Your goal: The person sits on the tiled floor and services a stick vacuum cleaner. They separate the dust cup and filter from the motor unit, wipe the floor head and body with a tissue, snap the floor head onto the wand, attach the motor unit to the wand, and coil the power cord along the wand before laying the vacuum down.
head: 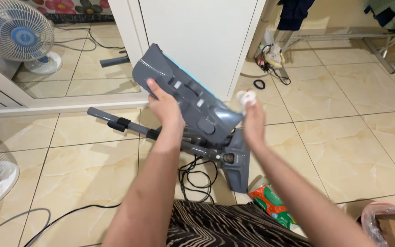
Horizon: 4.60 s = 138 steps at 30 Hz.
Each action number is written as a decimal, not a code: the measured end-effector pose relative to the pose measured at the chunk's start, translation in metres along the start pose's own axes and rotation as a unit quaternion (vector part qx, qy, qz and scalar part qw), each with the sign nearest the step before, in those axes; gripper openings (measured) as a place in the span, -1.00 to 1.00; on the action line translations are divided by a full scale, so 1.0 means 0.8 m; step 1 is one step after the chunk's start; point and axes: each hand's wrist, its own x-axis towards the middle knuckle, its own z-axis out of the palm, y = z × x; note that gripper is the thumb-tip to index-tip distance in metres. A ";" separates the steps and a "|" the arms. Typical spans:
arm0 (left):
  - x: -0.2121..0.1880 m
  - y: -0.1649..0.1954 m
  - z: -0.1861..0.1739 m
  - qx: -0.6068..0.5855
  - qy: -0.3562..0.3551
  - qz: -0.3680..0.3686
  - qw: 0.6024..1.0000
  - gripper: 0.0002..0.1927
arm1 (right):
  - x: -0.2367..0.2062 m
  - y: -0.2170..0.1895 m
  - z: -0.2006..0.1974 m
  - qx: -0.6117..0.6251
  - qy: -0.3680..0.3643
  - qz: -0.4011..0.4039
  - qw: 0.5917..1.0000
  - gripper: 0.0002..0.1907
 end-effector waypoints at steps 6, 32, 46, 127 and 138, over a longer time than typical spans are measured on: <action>0.019 -0.036 0.015 0.051 0.062 -0.123 0.989 0.06 | 0.019 0.001 0.011 0.269 -0.220 0.086 0.934 -0.46; -0.043 -0.001 -0.008 -0.018 -0.455 -0.213 0.864 0.02 | 0.093 0.033 -0.036 0.295 0.036 0.052 0.953 -0.71; -0.048 -0.033 0.014 0.116 0.101 0.182 0.971 -0.35 | -0.037 0.085 0.049 0.229 -0.244 0.162 0.928 -0.38; -0.118 0.062 -0.005 0.356 -0.325 0.197 0.854 -0.39 | 0.010 -0.061 -0.043 0.104 -0.252 -0.059 0.960 -0.36; -0.062 -0.078 0.074 0.169 -0.212 0.031 0.962 -0.29 | 0.059 0.008 -0.073 -0.037 -0.268 0.170 0.948 -0.44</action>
